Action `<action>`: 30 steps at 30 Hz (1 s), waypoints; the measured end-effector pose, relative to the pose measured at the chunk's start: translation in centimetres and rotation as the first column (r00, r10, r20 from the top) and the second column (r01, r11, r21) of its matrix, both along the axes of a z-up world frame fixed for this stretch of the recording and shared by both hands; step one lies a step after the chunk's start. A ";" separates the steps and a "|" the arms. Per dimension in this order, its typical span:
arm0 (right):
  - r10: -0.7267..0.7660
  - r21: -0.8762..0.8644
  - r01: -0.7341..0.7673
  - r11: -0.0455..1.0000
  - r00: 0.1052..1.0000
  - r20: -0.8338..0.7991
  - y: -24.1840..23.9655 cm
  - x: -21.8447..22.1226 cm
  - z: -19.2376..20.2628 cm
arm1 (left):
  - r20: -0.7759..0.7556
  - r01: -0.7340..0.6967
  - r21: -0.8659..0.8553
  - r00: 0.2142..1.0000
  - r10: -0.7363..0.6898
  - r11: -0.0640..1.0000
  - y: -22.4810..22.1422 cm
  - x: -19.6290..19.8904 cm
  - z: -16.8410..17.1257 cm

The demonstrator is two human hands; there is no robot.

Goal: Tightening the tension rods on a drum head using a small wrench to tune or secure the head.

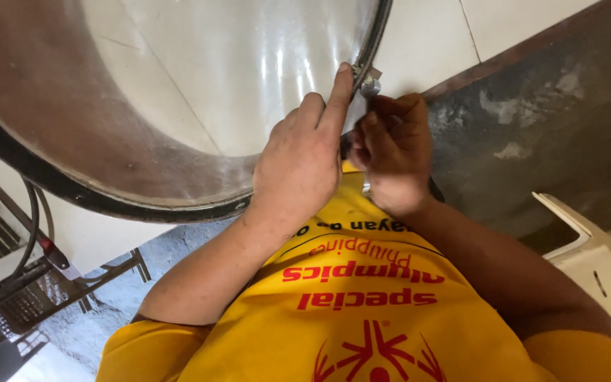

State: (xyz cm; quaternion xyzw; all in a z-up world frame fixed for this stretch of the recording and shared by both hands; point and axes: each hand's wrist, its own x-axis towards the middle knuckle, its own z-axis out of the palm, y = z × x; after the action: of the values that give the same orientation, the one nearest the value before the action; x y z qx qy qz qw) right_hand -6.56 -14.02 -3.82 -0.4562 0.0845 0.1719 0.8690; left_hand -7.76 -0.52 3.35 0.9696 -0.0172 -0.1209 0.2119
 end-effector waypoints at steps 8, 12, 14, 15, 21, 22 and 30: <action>0.473 -0.461 -0.346 0.817 0.859 0.194 -4.5 5.6 1.5 | -0.032 -0.011 -0.022 0.999 0.011 1.000 -0.1 0.1 -0.2; 0.556 -0.443 -0.434 0.784 0.808 0.194 -5.1 7.8 2.0 | -0.004 -0.022 0.000 1.000 0.022 1.000 0.0 0.2 -0.1; 0.700 -0.622 -0.396 0.675 0.610 0.371 -6.1 8.8 1.3 | 0.014 -0.011 -0.018 1.000 0.011 1.000 -0.1 0.1 -0.1; 0.702 -0.621 -0.401 0.674 0.608 0.370 -6.2 9.7 1.4 | 0.012 -0.015 -0.017 1.000 0.015 1.000 0.0 0.0 -0.2; 0.781 -0.810 -0.545 -0.215 0.402 -0.478 -3.2 16.6 7.4 | 0.007 0.026 0.018 1.000 -0.026 0.999 0.2 0.0 -0.5; 0.848 -0.771 -0.577 -0.268 0.240 -0.473 -3.0 17.9 7.2 | -0.004 0.020 -0.001 1.000 -0.020 1.000 0.2 0.0 -0.5; 0.893 -0.865 -0.273 -0.422 0.038 -0.448 -4.4 17.1 10.6 | -0.024 0.007 -0.007 1.000 -0.007 1.000 0.2 -0.1 -0.7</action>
State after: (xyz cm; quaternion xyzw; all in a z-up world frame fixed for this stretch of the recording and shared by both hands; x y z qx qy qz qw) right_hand 10.54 -18.38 6.73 -0.7936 -0.3980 0.4562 0.0605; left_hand -7.81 -0.33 2.63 0.9673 -0.0183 -0.1331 0.2150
